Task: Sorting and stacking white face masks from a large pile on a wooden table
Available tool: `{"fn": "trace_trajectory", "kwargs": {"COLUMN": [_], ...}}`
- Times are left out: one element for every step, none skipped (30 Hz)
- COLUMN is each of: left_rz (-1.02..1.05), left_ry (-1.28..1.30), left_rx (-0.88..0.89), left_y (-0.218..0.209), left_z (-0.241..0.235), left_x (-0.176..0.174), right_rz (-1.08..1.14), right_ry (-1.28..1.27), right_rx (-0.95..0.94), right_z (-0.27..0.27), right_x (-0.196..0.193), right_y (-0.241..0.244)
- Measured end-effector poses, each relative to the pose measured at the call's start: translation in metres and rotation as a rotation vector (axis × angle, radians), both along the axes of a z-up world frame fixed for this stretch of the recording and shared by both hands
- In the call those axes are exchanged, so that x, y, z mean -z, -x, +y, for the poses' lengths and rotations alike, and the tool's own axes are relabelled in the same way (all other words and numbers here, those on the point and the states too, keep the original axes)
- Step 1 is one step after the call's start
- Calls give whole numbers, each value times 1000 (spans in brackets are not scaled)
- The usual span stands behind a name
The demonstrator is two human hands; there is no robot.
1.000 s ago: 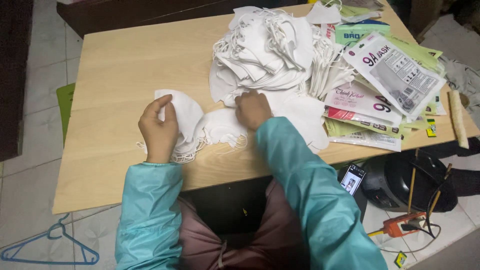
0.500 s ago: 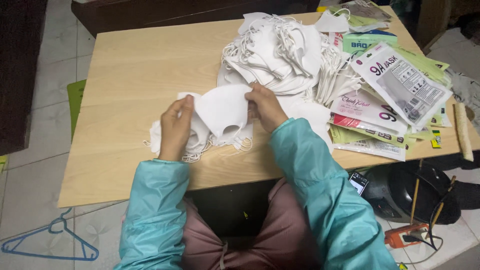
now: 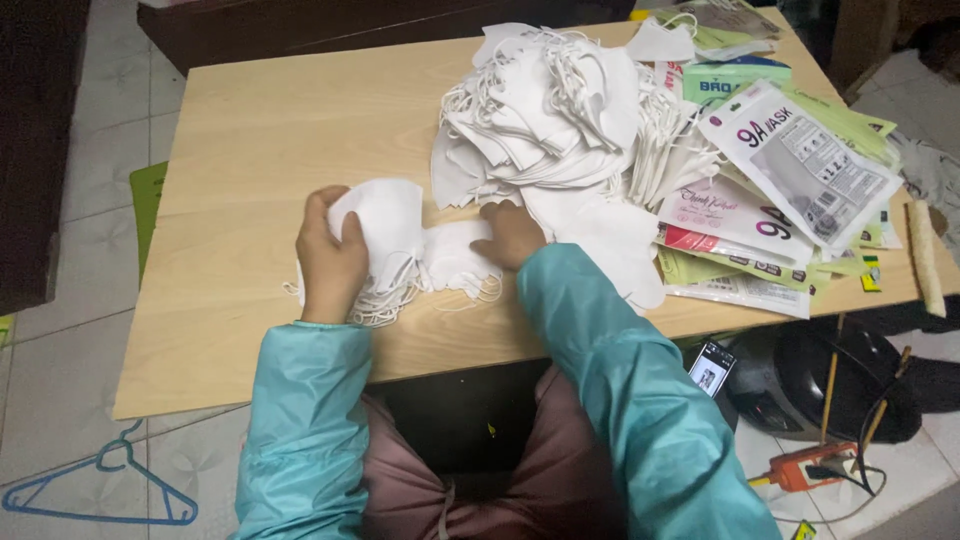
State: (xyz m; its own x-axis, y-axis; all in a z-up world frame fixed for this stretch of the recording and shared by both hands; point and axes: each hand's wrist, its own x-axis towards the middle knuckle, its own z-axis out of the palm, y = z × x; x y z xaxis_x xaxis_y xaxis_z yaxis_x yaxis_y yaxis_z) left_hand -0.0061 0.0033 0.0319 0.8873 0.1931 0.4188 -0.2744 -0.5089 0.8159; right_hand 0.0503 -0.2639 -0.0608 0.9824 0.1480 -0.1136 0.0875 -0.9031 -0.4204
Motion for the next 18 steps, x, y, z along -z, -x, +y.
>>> {"fn": "trace_trajectory", "kwargs": {"left_rz": [3,1,-1,5,-62,-127,-119,-143,-170,-163,-143,-127,-123,-152,-181,-178,-207,-236], "left_ry": [-2,-11,-21,-25,-65,-104,-105,-157,-208,-208,-241,-275,-276,-269,-261,-262,-295,-328], "left_rx": [6,15,25,51,78,116,155,150,146,189,198,197,232,227,223,240,214,183], "left_y": [3,6,9,2,-5,-12,-15,-20,-27,-22,-19,-16,-14,-13,-11,-14,-17,-19], "left_z": [-1,-3,-6,1,6,7,16,23,30,30,30,32,30,30,32,35,38,43], "left_x": [-5,-9,-12,-1,11,24,35,47,58,53,47,40,41,41,41,45,50,54], "right_rz": [3,-8,-18,-11,6,27,37,-1,-41,-29,-15,-6,1,-18,-37,-33,-53,-73], "right_ry": [-2,26,54,50,36,21,16,-5,-25,-29,-47,-65,-68,-75,-81,-84,-163,-240], "right_rx": [6,-1,-8,18,17,26,63,44,25,67,81,86,120,114,108,125,150,170], "right_z": [3,4,4,9,12,10,14,15,15,18,20,24,23,24,26,24,23,23], "right_x": [5,11,17,13,10,7,20,33,47,37,26,13,8,1,-7,-18,-29,-39], "right_y": [-5,-8,-12,-10,-9,-4,-9,-15,-22,-15,-10,-9,-5,-4,-4,0,3,6]}}
